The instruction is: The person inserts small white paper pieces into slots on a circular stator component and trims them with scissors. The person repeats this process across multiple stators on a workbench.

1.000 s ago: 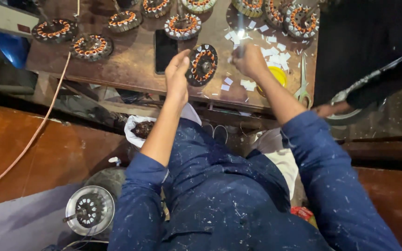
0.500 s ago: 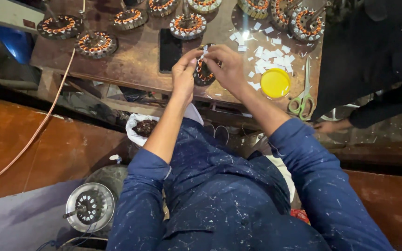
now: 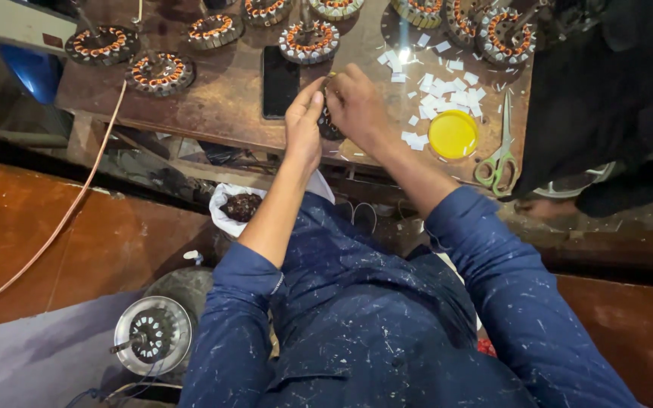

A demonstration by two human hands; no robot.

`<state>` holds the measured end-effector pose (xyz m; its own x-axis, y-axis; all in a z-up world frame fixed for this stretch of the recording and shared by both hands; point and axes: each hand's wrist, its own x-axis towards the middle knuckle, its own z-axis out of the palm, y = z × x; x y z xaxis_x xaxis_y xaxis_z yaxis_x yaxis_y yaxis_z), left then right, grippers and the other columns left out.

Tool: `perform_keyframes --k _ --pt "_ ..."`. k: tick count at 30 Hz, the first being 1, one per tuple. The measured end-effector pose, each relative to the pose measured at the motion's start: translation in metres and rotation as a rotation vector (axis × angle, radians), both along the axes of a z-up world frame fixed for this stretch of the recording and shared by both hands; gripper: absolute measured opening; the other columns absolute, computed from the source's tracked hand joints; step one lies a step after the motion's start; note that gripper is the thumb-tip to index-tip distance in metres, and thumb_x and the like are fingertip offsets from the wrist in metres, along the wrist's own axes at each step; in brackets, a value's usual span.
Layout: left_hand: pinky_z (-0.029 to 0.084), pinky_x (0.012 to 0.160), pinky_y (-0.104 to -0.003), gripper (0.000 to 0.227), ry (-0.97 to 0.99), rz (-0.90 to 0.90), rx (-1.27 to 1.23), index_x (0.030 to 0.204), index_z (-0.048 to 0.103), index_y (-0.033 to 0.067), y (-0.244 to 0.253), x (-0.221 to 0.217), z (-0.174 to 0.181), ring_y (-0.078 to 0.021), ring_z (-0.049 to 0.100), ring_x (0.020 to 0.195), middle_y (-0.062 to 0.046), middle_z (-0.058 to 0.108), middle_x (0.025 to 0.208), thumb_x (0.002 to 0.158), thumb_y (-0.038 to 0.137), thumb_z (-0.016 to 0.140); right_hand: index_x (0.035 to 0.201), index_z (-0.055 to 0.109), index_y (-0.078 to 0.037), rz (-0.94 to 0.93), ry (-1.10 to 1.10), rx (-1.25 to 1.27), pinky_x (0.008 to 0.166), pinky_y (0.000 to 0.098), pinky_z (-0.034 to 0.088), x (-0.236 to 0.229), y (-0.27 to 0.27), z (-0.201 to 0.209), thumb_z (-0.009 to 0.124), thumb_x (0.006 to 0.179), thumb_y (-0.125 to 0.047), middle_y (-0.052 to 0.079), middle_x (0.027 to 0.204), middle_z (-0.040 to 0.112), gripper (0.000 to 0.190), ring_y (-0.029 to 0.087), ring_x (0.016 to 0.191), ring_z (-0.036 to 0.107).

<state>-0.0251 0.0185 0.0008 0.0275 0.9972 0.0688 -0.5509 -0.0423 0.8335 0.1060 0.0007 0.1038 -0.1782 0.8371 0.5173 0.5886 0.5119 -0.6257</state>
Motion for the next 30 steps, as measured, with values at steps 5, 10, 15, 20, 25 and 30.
perform_keyframes --k 5,10,15,20,25,30 --pt "0.052 0.101 -0.034 0.035 -0.127 -0.038 -0.039 0.139 0.06 -0.0045 0.0 0.003 0.002 -0.0197 0.065 0.113 -0.014 0.069 0.128 0.108 0.012 0.055 0.1 0.073 -0.002 0.13 -0.061 0.212 0.084 0.0432 0.055 0.015 -0.004 0.005 0.074 0.09 -0.009 0.019 0.109 0.068 0.012 0.037 0.097 0.067" --pt "0.052 0.101 -0.028 0.035 0.052 0.085 0.024 0.137 0.06 -0.0047 -0.007 0.002 0.008 -0.0159 0.066 0.116 -0.012 0.069 0.13 0.107 0.014 0.055 0.103 0.072 -0.002 0.065 -0.108 0.137 0.09 0.0426 0.055 0.009 0.002 -0.015 0.074 0.094 -0.006 0.016 0.109 0.07 0.01 0.036 0.102 0.068" --pt "0.056 0.093 -0.029 0.034 0.197 0.303 0.082 0.128 0.061 -0.0049 -0.008 0.018 0.006 -0.0162 0.068 0.106 -0.012 0.07 0.118 0.102 0.015 0.068 0.106 0.072 0.002 -0.023 0.113 -0.001 0.079 0.0405 0.058 0.047 0.015 -0.03 0.078 0.088 -0.007 0.017 0.097 0.072 0.021 0.034 0.089 0.073" --pt "0.058 0.086 -0.029 0.029 0.272 0.463 0.127 0.119 0.065 -0.0072 0.0 0.022 -0.009 -0.0155 0.071 0.097 -0.012 0.074 0.106 0.1 0.013 0.072 0.109 0.077 -0.009 -0.063 -0.26 -0.271 0.079 0.0414 0.059 0.12 0.0 -0.049 0.07 0.091 -0.009 0.018 0.097 0.075 0.02 0.034 0.087 0.075" --pt "0.053 0.099 -0.031 0.036 0.212 0.445 0.153 0.13 0.057 -0.0064 -0.007 0.028 -0.018 -0.0184 0.067 0.112 -0.014 0.068 0.122 0.102 0.013 0.069 0.106 0.077 -0.009 0.019 -0.464 -0.279 0.072 0.0462 0.055 0.122 -0.015 -0.063 0.075 0.08 -0.014 0.019 0.094 0.075 0.027 0.038 0.084 0.07" --pt "0.05 0.109 -0.033 0.037 0.172 0.33 0.144 0.135 0.055 -0.0054 -0.007 0.017 -0.004 -0.0224 0.064 0.126 -0.018 0.066 0.133 0.104 0.014 0.065 0.1 0.073 -0.005 -0.053 -0.377 -0.399 0.074 0.0409 0.056 0.106 -0.009 -0.063 0.075 0.084 -0.01 0.014 0.092 0.076 0.017 0.03 0.084 0.073"
